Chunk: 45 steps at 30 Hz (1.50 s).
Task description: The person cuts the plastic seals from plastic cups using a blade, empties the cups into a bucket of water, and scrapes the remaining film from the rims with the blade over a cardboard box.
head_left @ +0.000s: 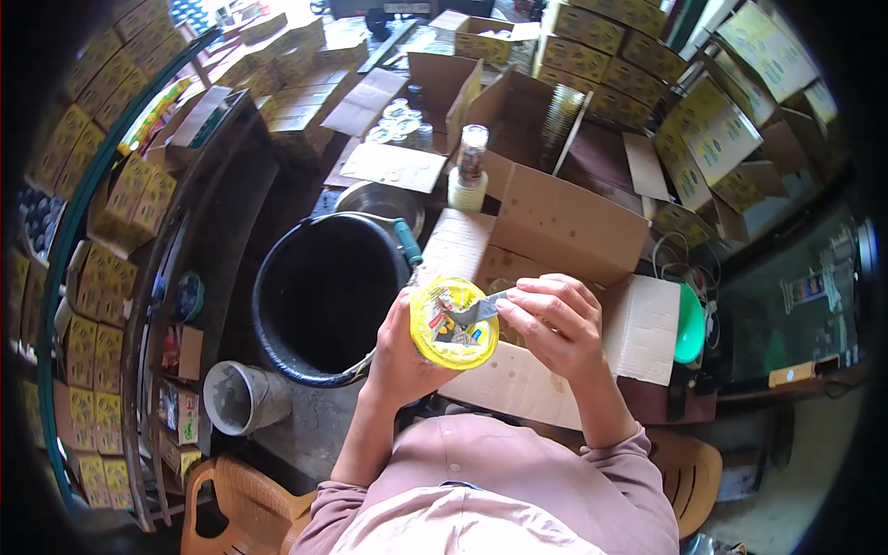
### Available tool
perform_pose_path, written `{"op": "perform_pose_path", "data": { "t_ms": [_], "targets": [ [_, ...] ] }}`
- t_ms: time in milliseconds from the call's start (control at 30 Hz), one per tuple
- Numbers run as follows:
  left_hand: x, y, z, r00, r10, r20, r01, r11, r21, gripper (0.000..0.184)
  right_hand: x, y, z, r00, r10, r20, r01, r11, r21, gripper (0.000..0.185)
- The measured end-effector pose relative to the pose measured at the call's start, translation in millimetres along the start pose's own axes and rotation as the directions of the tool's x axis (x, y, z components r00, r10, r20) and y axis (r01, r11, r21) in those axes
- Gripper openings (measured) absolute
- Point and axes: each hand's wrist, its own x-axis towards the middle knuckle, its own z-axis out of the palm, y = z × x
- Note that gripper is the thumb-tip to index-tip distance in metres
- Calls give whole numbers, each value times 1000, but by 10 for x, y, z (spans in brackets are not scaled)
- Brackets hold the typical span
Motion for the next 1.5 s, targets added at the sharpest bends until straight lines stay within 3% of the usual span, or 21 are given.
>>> {"op": "perform_pose_path", "data": {
  "t_ms": [67,300,400,700,800,900,1000,1100,1200,1400,1500],
  "targets": [
    [25,37,94,1000,2,2,-2,998,-66,75,-60,32,-116,1000,-15,-7,14,997,-72,13],
    [160,85,398,986,147,78,-135,981,-142,68,-224,78,-399,999,32,-5,-32,984,-177,13],
    [181,49,439,974,143,176,-115,981,-159,71,-268,66,-459,999,42,13,-39,977,-208,14],
    [238,95,531,944,255,211,-210,954,-215,73,-298,35,-518,999,46,22,-41,978,-206,12],
    [211,-1,602,928,334,165,-269,907,-323,76,-313,36,-530,999,39,15,-36,985,-170,22],
    [245,19,591,917,312,247,-221,916,-336,77,-380,59,-493,995,73,-66,-82,988,-129,35],
    [270,60,590,923,213,321,-64,907,-416,73,-393,81,-515,997,74,-33,-77,990,-115,45],
    [305,89,574,912,250,326,-102,906,-410,69,-396,89,-519,997,83,-6,-83,989,-119,46],
    [325,84,554,905,166,392,35,888,-458,65,-408,100,-519,997,77,-3,-77,990,-119,46],
    [353,87,548,894,221,390,-44,909,-415,65,-409,78,-536,995,104,-2,-103,990,-98,44],
    [295,73,595,942,192,274,-45,884,-465,66,-393,77,-608,995,100,-8,-100,982,-161,41]
  ]
}}
